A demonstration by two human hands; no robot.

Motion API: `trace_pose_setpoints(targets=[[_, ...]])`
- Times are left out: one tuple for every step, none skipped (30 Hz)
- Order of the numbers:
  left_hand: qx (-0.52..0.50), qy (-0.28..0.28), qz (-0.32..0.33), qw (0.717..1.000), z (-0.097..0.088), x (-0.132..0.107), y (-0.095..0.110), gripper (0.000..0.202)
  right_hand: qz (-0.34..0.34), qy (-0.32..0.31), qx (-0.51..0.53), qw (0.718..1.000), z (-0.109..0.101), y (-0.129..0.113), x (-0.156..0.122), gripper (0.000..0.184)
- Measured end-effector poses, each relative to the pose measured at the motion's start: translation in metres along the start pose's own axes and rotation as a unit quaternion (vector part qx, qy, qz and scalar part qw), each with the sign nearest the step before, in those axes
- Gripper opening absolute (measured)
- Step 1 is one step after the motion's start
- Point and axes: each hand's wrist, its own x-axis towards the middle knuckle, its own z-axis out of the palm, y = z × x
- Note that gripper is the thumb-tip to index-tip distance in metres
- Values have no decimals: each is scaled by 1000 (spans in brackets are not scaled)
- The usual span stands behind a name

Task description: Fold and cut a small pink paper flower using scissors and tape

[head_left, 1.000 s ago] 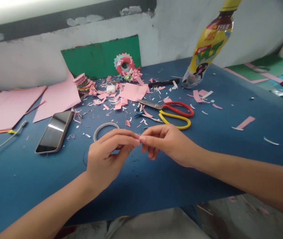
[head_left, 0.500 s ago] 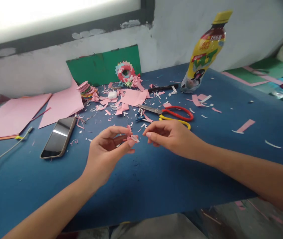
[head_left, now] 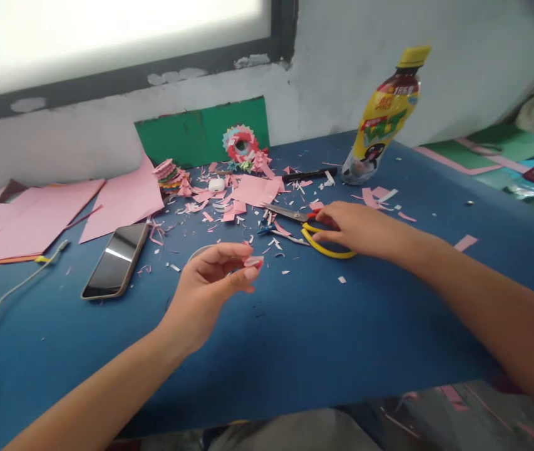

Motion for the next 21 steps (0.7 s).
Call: trace_pose_setpoints(targets=[[-7,-4,-4,1000,0,0,0,16,13,-3,-7,1000,-2,2,1,32],[-13,-6,-5,1000,0,-1,0,16,27,-8,-15,999,-3,4,3,32],[-19,-6,-3,1000,0,-1,0,17,39,-19,-22,999,-5,5,3,32],[-23,-4,0,1000,0,-2,0,17,47,-32,-25,998,-5,6,4,32],[-25,-3,3,1000,0,-2,0,16,49,-45,-25,997,-6,6,4,31],[-26,-1,6,1000,0,-3,1,15,48,-51,-24,997,-6,6,3,31],[-26,0,9,1000,0,-3,1,14,46,-49,-23,997,-7,5,3,30],[-23,0,10,1000,0,-4,2,13,45,-44,-23,998,-7,3,2,28],[-19,3,12,1000,-1,-4,3,12,45,-35,-23,998,-8,2,1,26],[-14,6,14,1000,-1,-4,4,10,46,-24,-22,998,-9,0,-1,25],[-8,9,16,1000,-1,-4,4,9,46,-12,-23,999,-11,-1,-3,25],[-3,11,18,1000,-1,-5,4,8,45,6,-18,999,-14,-3,-5,26],[3,11,20,1000,-1,-5,5,7,41,27,-5,999,-17,-6,-7,28],[8,10,23,1000,-1,-5,5,7,34,53,16,998,-20,-8,-9,30],[14,8,29,999,-1,-5,5,8,23,79,44,996,-22,-10,-11,33],[20,6,35,999,-1,-5,5,8,8,104,77,992,-24,-12,-12,36],[25,4,42,999,0,-5,6,8,-12,127,108,986,-25,-13,-14,38],[29,3,50,998,0,-5,6,7,-33,145,131,980,-24,-14,-15,39],[33,3,56,998,0,-6,6,6,-53,158,143,976,-22,-15,-16,39],[37,2,54,998,0,-6,7,5,-70,174,149,971,-19,-14,-17,39],[42,-1,47,998,0,-6,7,4,-81,188,148,968,-15,-13,-17,39]])
